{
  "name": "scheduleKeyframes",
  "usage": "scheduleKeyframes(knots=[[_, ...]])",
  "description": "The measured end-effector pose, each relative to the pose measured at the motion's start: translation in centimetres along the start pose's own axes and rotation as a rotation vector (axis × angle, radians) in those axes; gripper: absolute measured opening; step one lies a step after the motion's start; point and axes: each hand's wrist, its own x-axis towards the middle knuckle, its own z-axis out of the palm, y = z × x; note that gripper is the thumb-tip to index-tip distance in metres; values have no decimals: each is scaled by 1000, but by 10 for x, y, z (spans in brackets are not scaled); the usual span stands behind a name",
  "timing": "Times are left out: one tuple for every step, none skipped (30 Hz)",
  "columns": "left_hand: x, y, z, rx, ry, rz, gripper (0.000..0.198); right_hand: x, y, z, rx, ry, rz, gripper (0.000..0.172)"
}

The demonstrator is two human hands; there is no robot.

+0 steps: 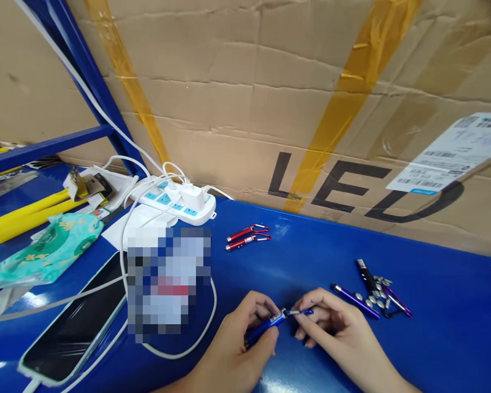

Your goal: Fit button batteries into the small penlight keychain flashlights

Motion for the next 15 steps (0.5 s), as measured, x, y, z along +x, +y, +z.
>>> scheduleKeyframes(knots=[[0,0,0,-16,3,-10,19,2,-1,1,-37,-21,-16,28],[1,1,-1,-39,7,-30,20,5,-2,2,-75,-43,-36,26],[1,1,-2,-64,11,-55,23,8,-3,4,-110,-67,-65,24],[2,1,-3,-88,18,-82,27,10,-5,6,-139,-90,-95,21],[3,2,-4,-104,20,-102,30,13,-7,8,-157,-110,-128,19],[5,2,-6,-109,18,-112,32,16,-10,10,-165,-126,-158,17],[6,2,-8,-109,14,-108,34,19,-12,13,-161,-142,-183,16],[8,3,-10,-109,11,-92,35,21,-14,15,-150,-161,-201,15],[9,3,-11,-112,12,-71,36,23,-17,18,-139,-177,-215,13],[10,4,-13,-116,21,-48,36,25,-19,20,-134,-187,-230,11],[11,4,-15,-120,33,-30,35,26,-20,21,-137,-192,-249,8],[11,4,-16,-120,47,-17,35,27,-21,22,-146,-194,-268,4],[11,4,-16,-114,59,-11,35,28,-22,22,-154,-190,-285,2],[11,4,-17,-100,70,-12,35,29,-22,22,-154,-183,-294,5],[10,5,-17,-82,82,-14,34,29,-22,22,-140,-178,-289,7]])
